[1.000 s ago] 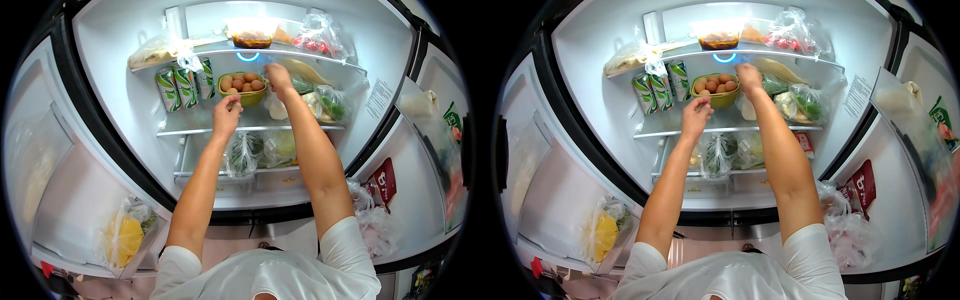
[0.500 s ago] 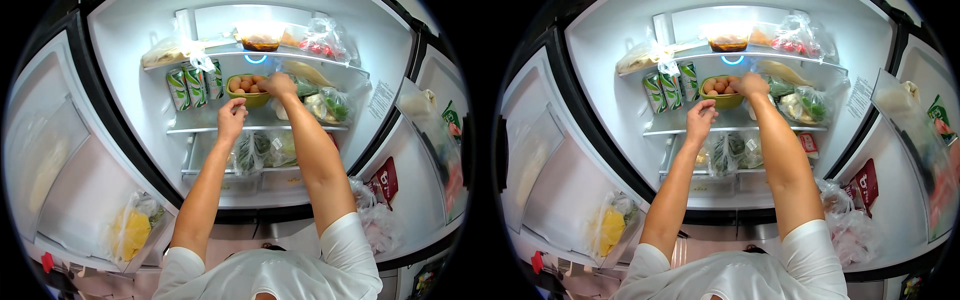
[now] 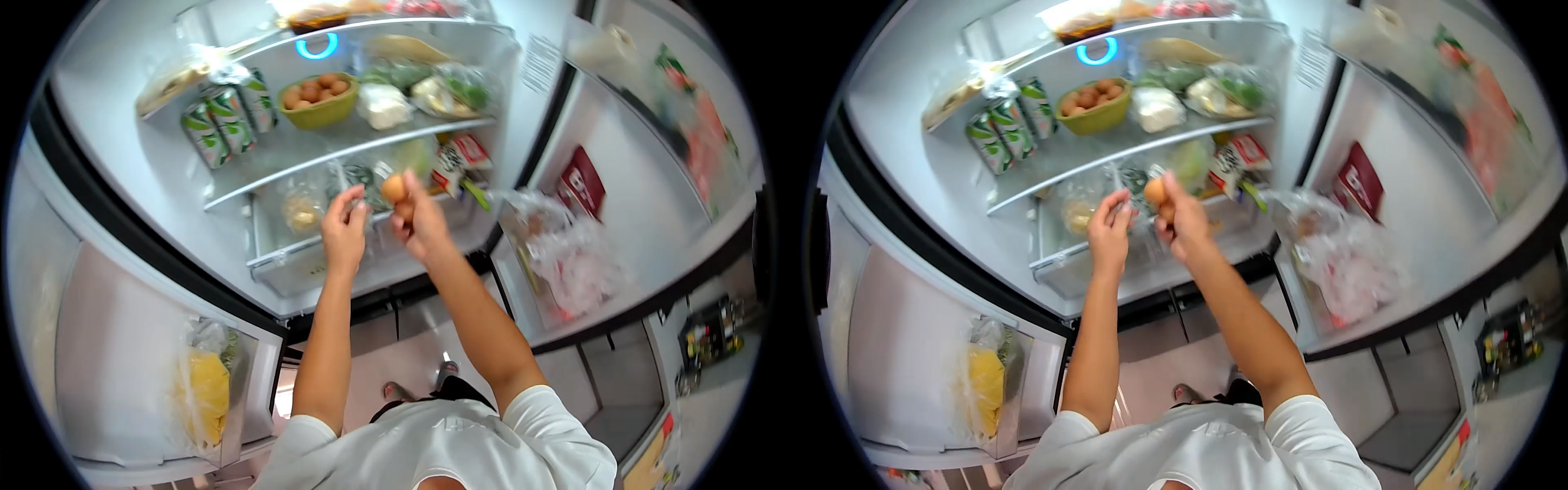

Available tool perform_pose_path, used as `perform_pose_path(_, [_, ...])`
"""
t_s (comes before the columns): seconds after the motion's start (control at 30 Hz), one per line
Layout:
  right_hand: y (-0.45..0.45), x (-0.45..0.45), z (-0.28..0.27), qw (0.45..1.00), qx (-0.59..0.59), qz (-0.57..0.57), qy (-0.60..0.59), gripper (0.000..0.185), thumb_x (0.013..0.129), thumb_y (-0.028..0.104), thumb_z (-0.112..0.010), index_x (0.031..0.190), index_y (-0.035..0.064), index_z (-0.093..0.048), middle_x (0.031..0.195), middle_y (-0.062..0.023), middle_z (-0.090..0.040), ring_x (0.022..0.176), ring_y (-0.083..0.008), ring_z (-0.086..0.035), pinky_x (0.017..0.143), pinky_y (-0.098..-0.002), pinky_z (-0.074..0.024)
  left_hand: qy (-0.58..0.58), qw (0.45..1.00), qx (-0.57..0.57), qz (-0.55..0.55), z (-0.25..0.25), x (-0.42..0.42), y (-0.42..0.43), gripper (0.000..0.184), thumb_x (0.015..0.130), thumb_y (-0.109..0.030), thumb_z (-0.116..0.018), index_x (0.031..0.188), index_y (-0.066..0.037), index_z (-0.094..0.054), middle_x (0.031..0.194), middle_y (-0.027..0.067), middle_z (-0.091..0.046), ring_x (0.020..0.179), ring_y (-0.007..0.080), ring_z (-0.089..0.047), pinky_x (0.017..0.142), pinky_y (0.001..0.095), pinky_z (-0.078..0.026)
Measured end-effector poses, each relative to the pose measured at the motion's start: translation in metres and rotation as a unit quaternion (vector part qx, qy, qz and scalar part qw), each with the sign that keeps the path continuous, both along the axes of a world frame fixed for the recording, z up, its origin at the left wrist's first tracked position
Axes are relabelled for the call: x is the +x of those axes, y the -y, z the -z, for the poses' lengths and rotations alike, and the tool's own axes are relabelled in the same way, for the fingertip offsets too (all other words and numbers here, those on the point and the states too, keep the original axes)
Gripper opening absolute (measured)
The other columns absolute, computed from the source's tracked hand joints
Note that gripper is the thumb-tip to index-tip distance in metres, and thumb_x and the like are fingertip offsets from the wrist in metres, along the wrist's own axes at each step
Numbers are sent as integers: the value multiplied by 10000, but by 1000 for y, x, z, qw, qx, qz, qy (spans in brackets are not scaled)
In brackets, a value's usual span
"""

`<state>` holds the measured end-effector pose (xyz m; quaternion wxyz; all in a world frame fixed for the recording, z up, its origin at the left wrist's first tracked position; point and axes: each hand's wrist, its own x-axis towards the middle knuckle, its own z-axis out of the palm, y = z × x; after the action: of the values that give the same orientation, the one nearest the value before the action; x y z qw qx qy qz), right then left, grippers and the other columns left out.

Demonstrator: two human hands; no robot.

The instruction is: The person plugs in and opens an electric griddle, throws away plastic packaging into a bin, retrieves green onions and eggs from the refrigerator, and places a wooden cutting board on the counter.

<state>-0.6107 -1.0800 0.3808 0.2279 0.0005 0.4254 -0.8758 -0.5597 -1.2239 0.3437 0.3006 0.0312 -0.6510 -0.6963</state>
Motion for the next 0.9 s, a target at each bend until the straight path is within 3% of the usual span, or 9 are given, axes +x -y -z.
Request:
perform_pose_path(0.07, [-36,43,45,999,34,-10,-16,476,976,594,-697,958,120,-649,674,23,-511,511,-94,-514,408,-241,-281,31,998,-45,7,40,30,-28,279,1037,-30,-613,1307,-4,-677,1238,64,-703,975,156,-702,831,282,-545])
perform_pose_path(0.13, [-69,83,83,996,69,25,42,458,980,568,-706,952,114,-653,698,26,-525,517,-88,-506,421,-231,-296,28,996,-82,11,72,63,-64,208,1011,-2,-624,1185,10,-737,1042,54,-701,861,129,-664,764,265,-533])
perform_pose_path(0.43, [-272,274,182,987,93,59,115,499,1012,590,-658,889,108,-619,692,37,-506,546,-80,-479,464,-249,-297,126,954,-161,219,164,218,-241,244,993,46,-615,1185,29,-765,1067,71,-716,840,108,-612,747,240,-498])
perform_pose_path(0.53, [-379,345,187,976,110,148,114,488,1006,565,-687,1034,78,-695,715,46,-530,572,-68,-462,503,-243,-312,87,931,-194,298,180,256,-342,331,961,72,-593,1214,-31,-781,1082,85,-736,881,130,-646,789,253,-520])
perform_pose_path(0.57, [-415,370,188,970,128,176,107,497,1000,554,-703,1103,68,-717,729,48,-542,580,-65,-456,514,-239,-316,84,919,-197,330,182,270,-382,331,961,72,-593,1214,-31,-781,1082,85,-736,881,130,-646,789,253,-520])
perform_pose_path(0.6, [-456,395,201,971,116,179,105,508,985,484,-755,1247,53,-694,882,24,-605,616,-67,-466,530,-237,-334,97,905,-193,367,180,288,-421,352,957,81,-583,1229,-33,-775,1090,85,-734,879,130,-641,791,255,-523])
perform_pose_path(0.77, [-623,536,195,934,141,304,129,488,944,403,-817,1268,63,-682,933,13,-651,637,-59,-473,530,-229,-345,123,810,-156,552,194,373,-604,398,983,55,-554,1328,-42,-728,1208,70,-689,932,128,-641,799,275,-554])
perform_pose_path(0.83, [-678,591,200,900,183,374,127,459,914,313,-840,1265,65,-678,1031,-17,-693,774,-74,-579,564,-234,-410,120,769,-160,607,195,409,-678,407,985,54,-551,1339,-50,-723,1197,65,-693,940,130,-649,811,283,-566])
perform_pose_path(0.9, [-730,641,209,869,186,437,140,445,908,262,-833,1271,59,-675,1060,-29,-699,824,-85,-601,604,-244,-450,116,720,-172,662,198,444,-744,410,987,51,-548,1348,-51,-715,1206,64,-695,947,129,-653,806,279,-558])
